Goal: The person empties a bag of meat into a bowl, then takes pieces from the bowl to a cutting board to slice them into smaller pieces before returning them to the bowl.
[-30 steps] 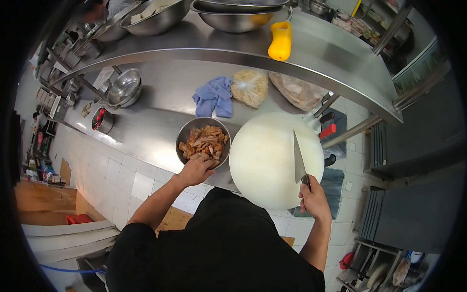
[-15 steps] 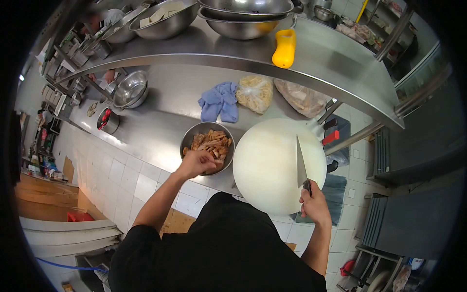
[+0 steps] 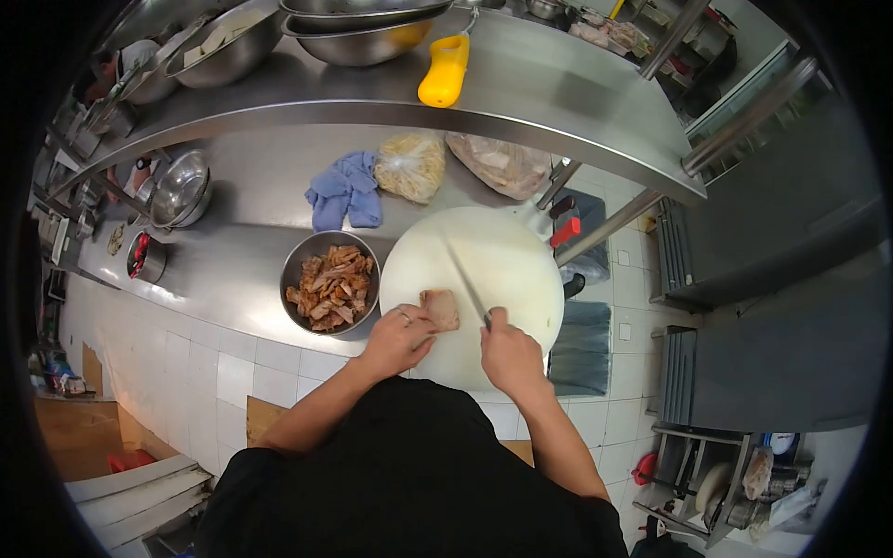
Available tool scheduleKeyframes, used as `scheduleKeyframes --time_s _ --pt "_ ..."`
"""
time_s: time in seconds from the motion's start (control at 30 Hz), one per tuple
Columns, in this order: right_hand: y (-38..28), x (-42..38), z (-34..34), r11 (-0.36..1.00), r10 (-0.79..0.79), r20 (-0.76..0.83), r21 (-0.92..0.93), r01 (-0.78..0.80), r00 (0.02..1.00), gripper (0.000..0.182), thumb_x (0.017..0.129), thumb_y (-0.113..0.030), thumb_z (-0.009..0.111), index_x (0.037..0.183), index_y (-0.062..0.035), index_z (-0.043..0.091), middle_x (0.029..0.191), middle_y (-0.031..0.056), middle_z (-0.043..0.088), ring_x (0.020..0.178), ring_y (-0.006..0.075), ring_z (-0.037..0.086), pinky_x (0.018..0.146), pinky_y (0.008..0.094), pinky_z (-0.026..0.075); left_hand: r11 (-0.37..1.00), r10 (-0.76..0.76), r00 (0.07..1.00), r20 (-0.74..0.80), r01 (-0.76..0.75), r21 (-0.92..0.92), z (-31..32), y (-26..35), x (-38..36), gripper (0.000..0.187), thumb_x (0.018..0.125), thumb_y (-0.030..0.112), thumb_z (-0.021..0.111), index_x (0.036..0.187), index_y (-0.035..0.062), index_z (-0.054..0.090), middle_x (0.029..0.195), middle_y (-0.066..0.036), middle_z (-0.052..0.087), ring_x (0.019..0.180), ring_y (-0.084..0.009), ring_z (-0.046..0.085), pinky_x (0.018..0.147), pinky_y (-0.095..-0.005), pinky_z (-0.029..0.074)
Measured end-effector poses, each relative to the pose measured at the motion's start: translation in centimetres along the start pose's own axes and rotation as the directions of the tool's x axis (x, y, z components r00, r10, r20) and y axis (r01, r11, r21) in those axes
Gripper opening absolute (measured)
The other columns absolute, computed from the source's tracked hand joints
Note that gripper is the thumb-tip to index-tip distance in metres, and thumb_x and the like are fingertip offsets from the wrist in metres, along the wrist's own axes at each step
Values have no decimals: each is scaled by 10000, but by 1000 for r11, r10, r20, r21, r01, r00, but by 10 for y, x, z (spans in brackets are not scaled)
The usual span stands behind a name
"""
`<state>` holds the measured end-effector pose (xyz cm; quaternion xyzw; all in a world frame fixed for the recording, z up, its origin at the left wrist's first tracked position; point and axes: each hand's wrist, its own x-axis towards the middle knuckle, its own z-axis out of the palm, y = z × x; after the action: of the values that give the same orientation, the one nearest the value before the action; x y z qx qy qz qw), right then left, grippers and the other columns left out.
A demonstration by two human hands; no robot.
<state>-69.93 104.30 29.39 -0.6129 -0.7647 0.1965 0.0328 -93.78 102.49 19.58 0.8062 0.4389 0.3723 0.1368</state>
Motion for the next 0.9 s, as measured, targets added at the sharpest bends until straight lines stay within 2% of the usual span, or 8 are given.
scheduleKeyframes --time_s 0.17,0.27,0.33,0.4,0.5,0.63,0.73,0.9 --pt "-37 6 -56 994 -63 129 -78 73 990 315 1080 -267 583 1203 17 526 905 300 748 847 510 738 770 607 575 981 -171 971 -168 185 66 -1 -1 -5 219 815 138 860 1005 118 752 1024 -81 693 966 -313 663 837 -431 523" --pt "-45 14 -42 964 -212 -103 141 225 972 330 1083 -294 592 1176 19 545 907 310 747 864 520 739 787 606 580 967 -215 955 -204 237 90 7 4 -5 210 818 150 857 999 131 753 1029 -70 690 975 -307 647 840 -429 501" --pt "-18 36 9 988 -88 186 -107 109 979 346 1087 -308 592 1193 20 556 913 296 752 872 516 741 787 599 586 962 -218 955 -203 246 122 12 5 -10 206 819 157 854 998 138 755 1032 -62 688 993 -302 638 852 -429 489" --pt "-11 56 -11 982 -116 212 -121 144 970 387 1101 -341 573 1224 25 556 928 290 755 855 485 751 766 582 592 948 -204 963 -177 240 211 17 4 -7 193 822 156 844 996 148 761 1034 -46 684 1048 -292 623 875 -429 468" --pt "-29 65 -52 992 72 527 53 -117 847 444 1127 -372 524 1279 43 567 982 293 756 814 439 761 728 528 598 939 -234 954 -190 272 209 18 4 -7 178 824 139 833 988 147 764 1033 -38 684 1072 -291 615 884 -433 465" --pt "-16 51 -56 990 87 482 52 -128 872 432 1126 -351 516 1296 43 568 990 288 758 748 459 745 704 526 591 938 -243 944 -223 288 194 21 2 -9 170 828 122 828 984 144 766 1030 -44 686 1054 -291 620 889 -432 472" --pt "-33 25 -54 989 -147 44 31 146 988 364 1106 -318 550 1267 8 550 906 287 753 788 518 731 754 593 578 939 -278 936 -216 313 145 18 0 -10 151 825 101 828 958 136 764 1002 -47 691 1027 -294 627 885 -435 481" --pt "-28 53 6 990 -104 198 -78 122 975 356 1104 -320 557 1240 9 555 888 297 746 885 523 736 833 609 574 951 -250 923 -291 291 108 20 1 -10 111 817 87 838 879 117 751 952 -47 695 1000 -298 636 867 -434 493"
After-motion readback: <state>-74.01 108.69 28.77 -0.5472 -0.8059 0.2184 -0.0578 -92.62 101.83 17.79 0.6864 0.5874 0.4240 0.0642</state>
